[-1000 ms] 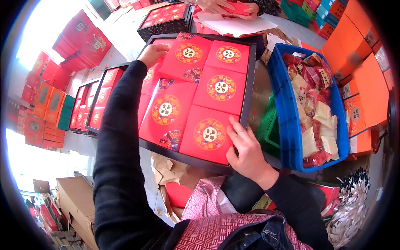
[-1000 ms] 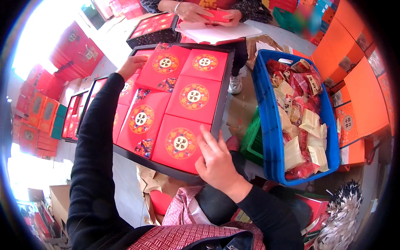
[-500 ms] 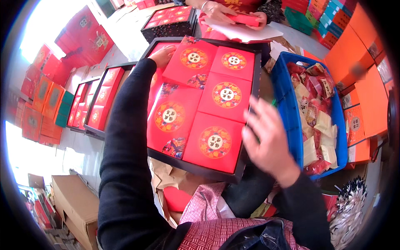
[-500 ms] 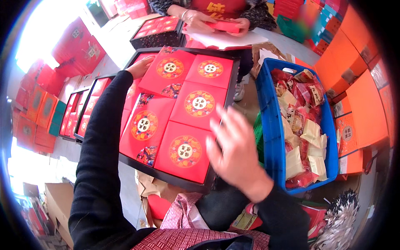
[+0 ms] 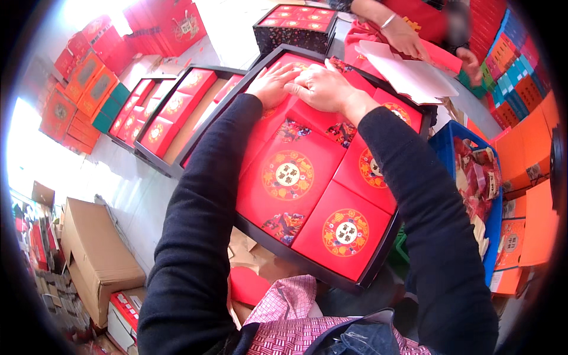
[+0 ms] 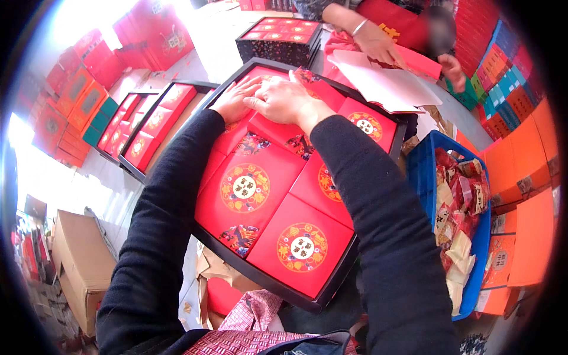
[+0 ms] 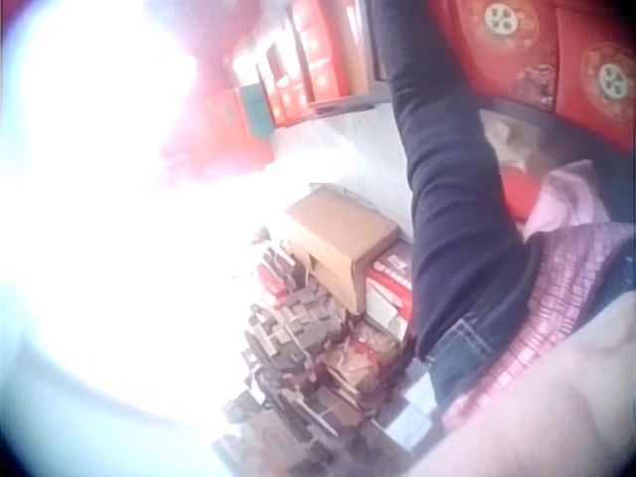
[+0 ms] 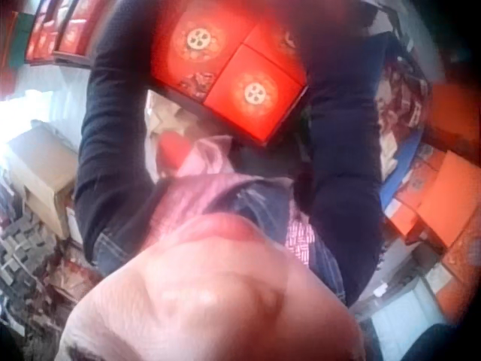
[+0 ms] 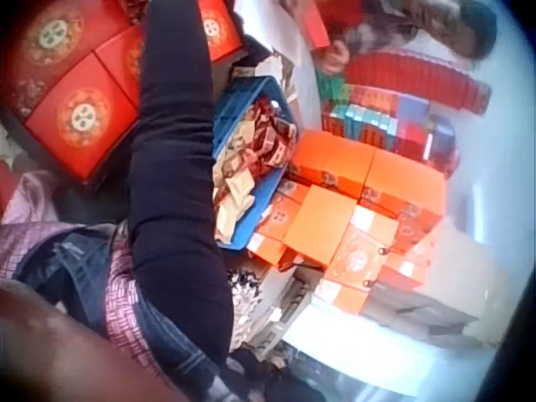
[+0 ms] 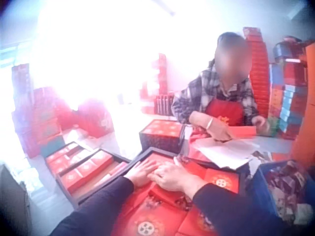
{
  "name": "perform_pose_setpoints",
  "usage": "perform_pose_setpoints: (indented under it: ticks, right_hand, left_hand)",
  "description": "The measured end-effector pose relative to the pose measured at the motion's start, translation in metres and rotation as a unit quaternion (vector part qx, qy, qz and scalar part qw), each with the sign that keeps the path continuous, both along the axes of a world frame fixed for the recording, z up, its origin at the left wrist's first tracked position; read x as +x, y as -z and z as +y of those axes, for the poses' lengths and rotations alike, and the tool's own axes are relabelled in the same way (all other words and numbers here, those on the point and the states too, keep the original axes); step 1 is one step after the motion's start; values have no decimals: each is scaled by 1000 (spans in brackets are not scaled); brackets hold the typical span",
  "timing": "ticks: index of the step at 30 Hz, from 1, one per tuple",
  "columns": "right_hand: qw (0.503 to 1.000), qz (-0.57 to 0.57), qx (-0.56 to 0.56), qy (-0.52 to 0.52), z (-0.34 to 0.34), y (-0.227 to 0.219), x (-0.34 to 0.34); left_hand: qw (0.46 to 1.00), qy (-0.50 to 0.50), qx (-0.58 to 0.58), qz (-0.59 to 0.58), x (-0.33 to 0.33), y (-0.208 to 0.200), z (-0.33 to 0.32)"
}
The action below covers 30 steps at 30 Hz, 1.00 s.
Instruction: The person folds flat white cardboard pieces into small boxes and inserts red decorative inserts with gold patterns. They then place the completed boxes into a larger black tray. The process is repeated multiple times.
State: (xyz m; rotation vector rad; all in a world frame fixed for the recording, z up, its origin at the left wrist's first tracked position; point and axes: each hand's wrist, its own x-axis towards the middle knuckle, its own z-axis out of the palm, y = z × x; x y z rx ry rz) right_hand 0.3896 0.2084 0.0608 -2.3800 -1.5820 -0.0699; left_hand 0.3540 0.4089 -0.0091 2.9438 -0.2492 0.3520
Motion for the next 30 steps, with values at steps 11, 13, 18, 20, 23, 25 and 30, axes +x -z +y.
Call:
perform_pose_setpoints:
  ticks: [11,13,18,20,23,25,30]
  right_hand:
    - [995,-69,18,-76,-7,22,6]
    - [990,-89,37,-98,-3,30,0]
    - [986,-109,60,-108,-7,39,4]
    - [983,-14,139,-121,-13,41,5]
    - [980,-86,177,-28,-21,37,34]
    - [976,-188,106,27,-24,36,48]
    - [989,-145,-32,-2,-17,17,59]
  left_hand:
    - [998,2,19,-67,10,17,-1]
    - [995,7,36,-89,12,24,9]
    - [996,-2,29,-79,12,19,-1]
    - [999,-5,34,-10,4,5,-5]
    - [1000,-15,0,-6,-2,-4,-12]
    - [999,-23,-20,-19,0,-1,-7]
    - [999,-4,-1,-39,6,6,-3]
